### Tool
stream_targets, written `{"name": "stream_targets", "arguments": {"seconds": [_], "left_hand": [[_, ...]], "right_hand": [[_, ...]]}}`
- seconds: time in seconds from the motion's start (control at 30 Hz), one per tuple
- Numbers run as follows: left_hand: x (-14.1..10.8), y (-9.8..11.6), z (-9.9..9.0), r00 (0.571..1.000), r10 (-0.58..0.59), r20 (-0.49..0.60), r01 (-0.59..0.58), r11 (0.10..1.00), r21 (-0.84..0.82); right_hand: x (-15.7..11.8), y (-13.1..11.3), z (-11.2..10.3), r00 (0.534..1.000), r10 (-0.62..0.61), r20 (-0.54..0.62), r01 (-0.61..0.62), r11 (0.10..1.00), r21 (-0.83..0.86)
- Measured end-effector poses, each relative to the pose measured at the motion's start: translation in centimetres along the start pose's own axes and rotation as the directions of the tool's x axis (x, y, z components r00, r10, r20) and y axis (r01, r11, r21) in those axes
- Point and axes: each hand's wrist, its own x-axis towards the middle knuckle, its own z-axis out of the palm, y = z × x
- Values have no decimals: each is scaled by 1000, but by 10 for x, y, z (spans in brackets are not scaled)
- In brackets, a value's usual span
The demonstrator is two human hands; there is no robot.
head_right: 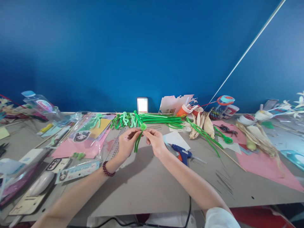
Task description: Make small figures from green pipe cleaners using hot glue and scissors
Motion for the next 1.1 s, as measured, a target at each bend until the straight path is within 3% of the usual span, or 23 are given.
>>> {"name": "stream_targets", "arguments": {"seconds": [0.2, 0.43, 0.6, 0.83, 1.1], "left_hand": [[-3, -5, -1, 1000, 18, -21, -15, 995, 96], [-6, -5, 8, 995, -79, -67, 75, 995, -67], [-8, -1, 11, 989, -126, -81, 114, 983, -144], [-7, -8, 5, 997, -25, -77, 26, 1000, 15], [-7, -12, 3, 995, 86, -43, -78, 983, 166]], "right_hand": [[-3, 4, 2, 996, -45, -80, 45, 999, -3], [-6, 7, 6, 985, -83, -151, 79, 996, -37], [-6, 10, 8, 986, -85, -141, 81, 996, -37], [-7, 13, 9, 987, -60, -150, 68, 996, 50], [-7, 16, 7, 985, -66, -160, 71, 997, 26]]}}
